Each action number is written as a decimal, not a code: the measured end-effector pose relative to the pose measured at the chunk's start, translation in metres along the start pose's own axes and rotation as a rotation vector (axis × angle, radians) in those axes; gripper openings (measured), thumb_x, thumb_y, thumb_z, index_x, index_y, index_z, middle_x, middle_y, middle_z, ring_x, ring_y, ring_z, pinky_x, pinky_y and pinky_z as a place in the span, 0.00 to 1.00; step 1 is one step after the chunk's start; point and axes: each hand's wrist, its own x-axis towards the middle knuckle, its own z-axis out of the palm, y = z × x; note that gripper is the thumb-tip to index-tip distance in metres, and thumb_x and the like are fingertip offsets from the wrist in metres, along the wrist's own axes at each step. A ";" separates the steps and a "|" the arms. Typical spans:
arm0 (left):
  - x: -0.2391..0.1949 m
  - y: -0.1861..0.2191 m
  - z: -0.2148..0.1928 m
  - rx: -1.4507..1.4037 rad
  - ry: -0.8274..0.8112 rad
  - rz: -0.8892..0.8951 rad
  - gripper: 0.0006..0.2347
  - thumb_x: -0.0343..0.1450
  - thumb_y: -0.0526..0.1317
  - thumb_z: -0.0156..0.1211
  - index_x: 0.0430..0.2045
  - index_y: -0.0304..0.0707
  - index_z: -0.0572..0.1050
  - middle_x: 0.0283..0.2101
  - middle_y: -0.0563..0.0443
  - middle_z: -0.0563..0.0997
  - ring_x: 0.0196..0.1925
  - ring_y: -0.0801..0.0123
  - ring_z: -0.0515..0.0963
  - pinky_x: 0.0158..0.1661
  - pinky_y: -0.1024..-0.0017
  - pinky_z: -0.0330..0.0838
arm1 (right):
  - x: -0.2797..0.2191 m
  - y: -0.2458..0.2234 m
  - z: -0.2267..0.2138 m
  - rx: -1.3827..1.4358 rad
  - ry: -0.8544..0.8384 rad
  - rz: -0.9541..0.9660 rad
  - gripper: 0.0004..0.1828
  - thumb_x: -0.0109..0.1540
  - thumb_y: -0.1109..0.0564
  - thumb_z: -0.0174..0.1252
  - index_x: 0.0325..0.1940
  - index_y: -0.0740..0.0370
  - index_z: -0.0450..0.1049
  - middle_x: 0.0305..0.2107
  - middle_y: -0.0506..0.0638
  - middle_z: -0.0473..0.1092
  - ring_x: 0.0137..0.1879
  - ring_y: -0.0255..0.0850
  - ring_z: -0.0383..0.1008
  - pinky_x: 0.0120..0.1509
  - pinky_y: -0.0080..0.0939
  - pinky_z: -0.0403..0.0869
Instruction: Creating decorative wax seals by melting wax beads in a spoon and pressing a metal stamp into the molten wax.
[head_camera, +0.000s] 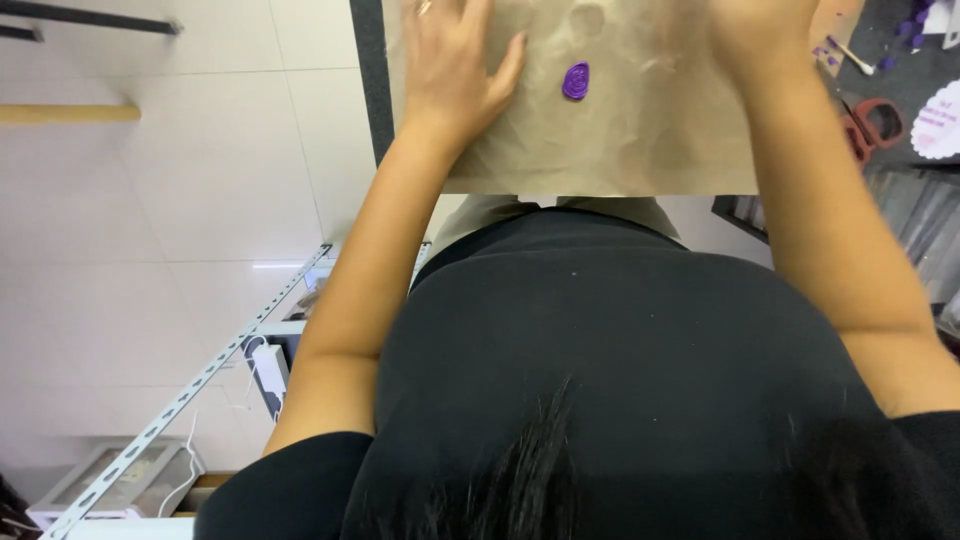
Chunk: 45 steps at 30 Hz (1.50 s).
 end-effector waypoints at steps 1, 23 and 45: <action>-0.009 0.001 -0.004 -0.004 0.001 0.004 0.21 0.72 0.46 0.69 0.55 0.38 0.71 0.53 0.37 0.77 0.55 0.42 0.75 0.58 0.49 0.63 | -0.006 -0.001 -0.004 -0.022 -0.026 -0.011 0.08 0.65 0.73 0.58 0.46 0.71 0.79 0.39 0.58 0.77 0.43 0.48 0.77 0.50 0.45 0.76; -0.064 0.044 -0.011 0.004 -0.384 0.014 0.43 0.64 0.68 0.73 0.69 0.43 0.65 0.76 0.39 0.51 0.79 0.43 0.42 0.71 0.30 0.34 | 0.004 -0.077 0.061 -0.810 -0.281 -0.630 0.05 0.62 0.64 0.53 0.32 0.58 0.72 0.27 0.50 0.66 0.35 0.43 0.65 0.35 0.36 0.71; -0.073 0.036 -0.015 0.292 -0.581 0.357 0.50 0.65 0.55 0.73 0.77 0.37 0.46 0.79 0.41 0.44 0.79 0.41 0.40 0.71 0.32 0.39 | 0.004 -0.057 0.044 -0.617 -0.274 -0.708 0.08 0.74 0.59 0.53 0.48 0.66 0.75 0.45 0.56 0.75 0.51 0.45 0.75 0.63 0.37 0.76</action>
